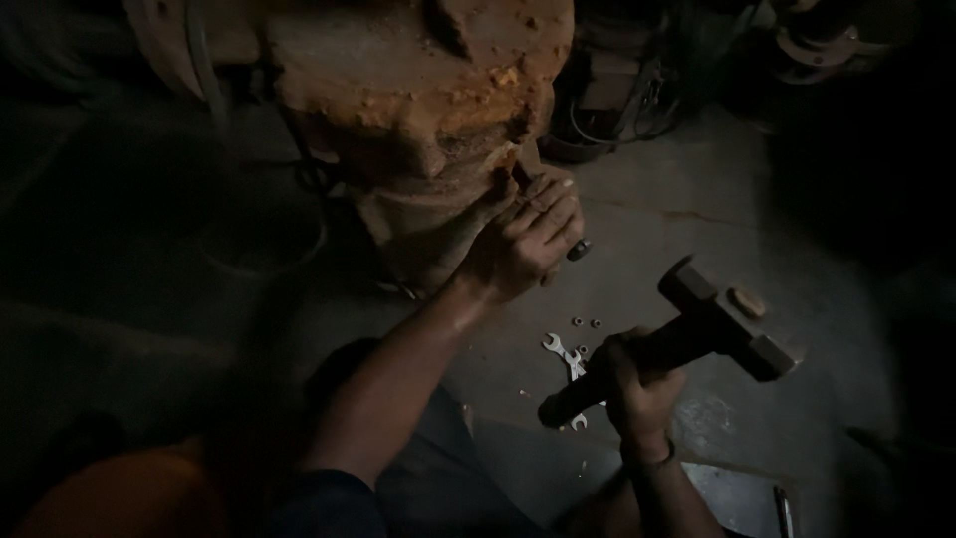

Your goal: The person uses a hammer and a wrench to remove nuts from a rusted motor casing while sitting on the floor.

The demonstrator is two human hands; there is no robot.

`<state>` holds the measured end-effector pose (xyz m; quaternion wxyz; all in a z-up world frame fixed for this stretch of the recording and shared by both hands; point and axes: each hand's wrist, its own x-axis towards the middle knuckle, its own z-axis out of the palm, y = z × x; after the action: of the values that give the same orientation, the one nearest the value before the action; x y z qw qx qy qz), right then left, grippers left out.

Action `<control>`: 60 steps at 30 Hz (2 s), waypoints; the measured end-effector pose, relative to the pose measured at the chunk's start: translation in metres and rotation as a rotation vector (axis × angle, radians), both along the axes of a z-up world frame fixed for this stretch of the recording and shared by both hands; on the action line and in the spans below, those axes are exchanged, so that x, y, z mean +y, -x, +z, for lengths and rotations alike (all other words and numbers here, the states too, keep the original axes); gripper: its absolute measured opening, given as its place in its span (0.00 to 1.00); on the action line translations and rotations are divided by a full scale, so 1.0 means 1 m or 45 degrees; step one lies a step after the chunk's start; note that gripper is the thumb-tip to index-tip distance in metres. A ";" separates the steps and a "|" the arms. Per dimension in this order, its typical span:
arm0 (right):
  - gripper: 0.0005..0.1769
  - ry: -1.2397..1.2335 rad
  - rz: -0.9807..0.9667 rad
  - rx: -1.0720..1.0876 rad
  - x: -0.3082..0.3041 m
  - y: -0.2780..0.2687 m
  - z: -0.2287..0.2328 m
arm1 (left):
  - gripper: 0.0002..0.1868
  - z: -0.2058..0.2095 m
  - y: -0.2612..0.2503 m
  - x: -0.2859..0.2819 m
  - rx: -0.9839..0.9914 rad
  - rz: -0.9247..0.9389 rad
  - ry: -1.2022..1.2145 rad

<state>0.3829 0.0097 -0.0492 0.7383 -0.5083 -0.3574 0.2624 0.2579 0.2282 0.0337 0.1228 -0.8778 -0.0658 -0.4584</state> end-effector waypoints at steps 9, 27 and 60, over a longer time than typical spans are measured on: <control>0.12 -0.019 0.001 0.014 0.006 0.004 -0.024 | 0.08 -0.003 0.002 0.001 -0.031 -0.058 0.045; 0.08 -0.034 -0.048 -0.058 0.010 0.007 -0.020 | 0.08 -0.010 -0.002 0.003 -0.102 -0.028 0.028; 0.16 0.160 0.099 0.019 0.032 0.020 -0.033 | 0.24 -0.008 -0.003 0.004 -0.111 -0.125 0.217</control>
<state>0.3633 0.0413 -0.0824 0.6969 -0.5374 -0.3541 0.3165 0.2611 0.2325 0.0257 0.0220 -0.8664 -0.0668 -0.4943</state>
